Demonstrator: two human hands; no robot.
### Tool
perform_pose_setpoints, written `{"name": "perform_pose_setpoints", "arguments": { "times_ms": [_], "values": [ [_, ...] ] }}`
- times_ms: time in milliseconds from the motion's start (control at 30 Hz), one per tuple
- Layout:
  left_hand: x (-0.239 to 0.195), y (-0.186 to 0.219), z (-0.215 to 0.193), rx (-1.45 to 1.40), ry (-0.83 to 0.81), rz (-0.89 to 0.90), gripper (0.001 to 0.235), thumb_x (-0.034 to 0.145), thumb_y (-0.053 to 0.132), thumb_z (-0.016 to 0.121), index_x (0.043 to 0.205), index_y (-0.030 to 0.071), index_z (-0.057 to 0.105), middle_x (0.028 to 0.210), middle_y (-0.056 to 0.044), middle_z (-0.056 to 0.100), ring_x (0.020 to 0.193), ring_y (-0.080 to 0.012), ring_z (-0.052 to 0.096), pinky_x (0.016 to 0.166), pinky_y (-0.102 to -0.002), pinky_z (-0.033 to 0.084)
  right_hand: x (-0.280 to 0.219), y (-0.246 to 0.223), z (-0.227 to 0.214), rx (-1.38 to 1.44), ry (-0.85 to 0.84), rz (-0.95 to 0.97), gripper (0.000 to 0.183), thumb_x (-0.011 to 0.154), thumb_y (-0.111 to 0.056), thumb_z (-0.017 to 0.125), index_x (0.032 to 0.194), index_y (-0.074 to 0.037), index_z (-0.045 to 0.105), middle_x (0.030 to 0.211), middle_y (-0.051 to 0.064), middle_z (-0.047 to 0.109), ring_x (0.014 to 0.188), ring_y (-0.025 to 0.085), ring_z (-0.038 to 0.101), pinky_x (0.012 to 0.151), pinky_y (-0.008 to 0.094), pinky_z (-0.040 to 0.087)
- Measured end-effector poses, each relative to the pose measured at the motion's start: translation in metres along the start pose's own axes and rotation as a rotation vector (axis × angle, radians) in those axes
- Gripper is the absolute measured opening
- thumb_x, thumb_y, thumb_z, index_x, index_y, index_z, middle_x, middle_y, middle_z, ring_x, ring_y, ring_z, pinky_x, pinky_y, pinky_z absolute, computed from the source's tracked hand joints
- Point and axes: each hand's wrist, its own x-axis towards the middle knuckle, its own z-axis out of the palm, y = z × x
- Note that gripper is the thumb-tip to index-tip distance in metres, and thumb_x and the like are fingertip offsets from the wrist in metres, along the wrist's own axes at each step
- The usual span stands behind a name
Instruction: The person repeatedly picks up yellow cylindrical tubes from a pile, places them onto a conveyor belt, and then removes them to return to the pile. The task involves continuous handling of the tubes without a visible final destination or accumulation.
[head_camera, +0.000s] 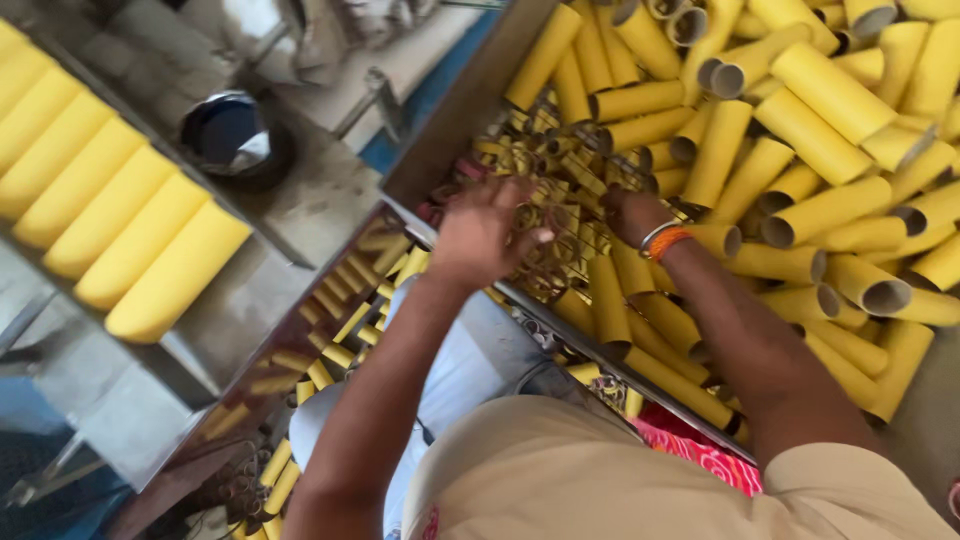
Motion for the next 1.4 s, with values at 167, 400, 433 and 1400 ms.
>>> {"name": "perform_pose_setpoints", "arguments": {
  "times_ms": [167,400,433,1400],
  "values": [
    [0.005,0.007,0.021,0.013,-0.236,-0.221,0.064,0.087,0.037,0.075,0.144,0.015,0.056,0.099,-0.017,0.068,0.085,-0.0373,0.069,0.072,-0.050,0.055,0.004,0.020,0.038,-0.315,-0.048,-0.118,0.067,0.083,-0.036,0.075,0.143,-0.018,0.054,0.146,0.015,0.055,0.131,0.037,0.055,0.105,0.049,0.046],
    [-0.001,0.000,0.027,0.058,0.044,-0.053,0.035,0.086,0.032,0.076,0.108,0.007,0.067,0.095,-0.013,0.068,0.087,-0.0345,0.070,0.071,-0.047,0.057,0.044,0.006,0.059,-0.426,-0.650,0.022,0.074,0.091,-0.030,0.073,0.157,-0.026,0.040,0.157,0.011,0.047,0.133,0.034,0.058,0.109,0.049,0.049],
    [-0.003,0.000,0.028,0.044,0.056,-0.040,0.034,0.087,0.032,0.076,0.108,0.007,0.066,0.094,-0.013,0.068,0.087,-0.0346,0.070,0.071,-0.047,0.057,0.046,0.006,0.072,-0.461,-0.763,0.040,0.074,0.093,-0.028,0.071,0.159,-0.027,0.038,0.158,0.011,0.046,0.131,0.034,0.060,0.108,0.050,0.050],
    [-0.149,-0.056,-0.162,0.353,0.555,-0.254,0.095,0.069,0.058,0.086,0.142,0.010,0.048,0.154,-0.023,0.040,0.145,-0.0428,0.038,0.124,-0.060,0.026,0.042,-0.430,-0.175,1.063,0.171,-0.780,0.034,0.098,0.008,0.063,0.130,-0.002,0.063,0.109,0.007,0.071,0.098,0.012,0.068,0.088,0.026,0.056]
  ]
}}
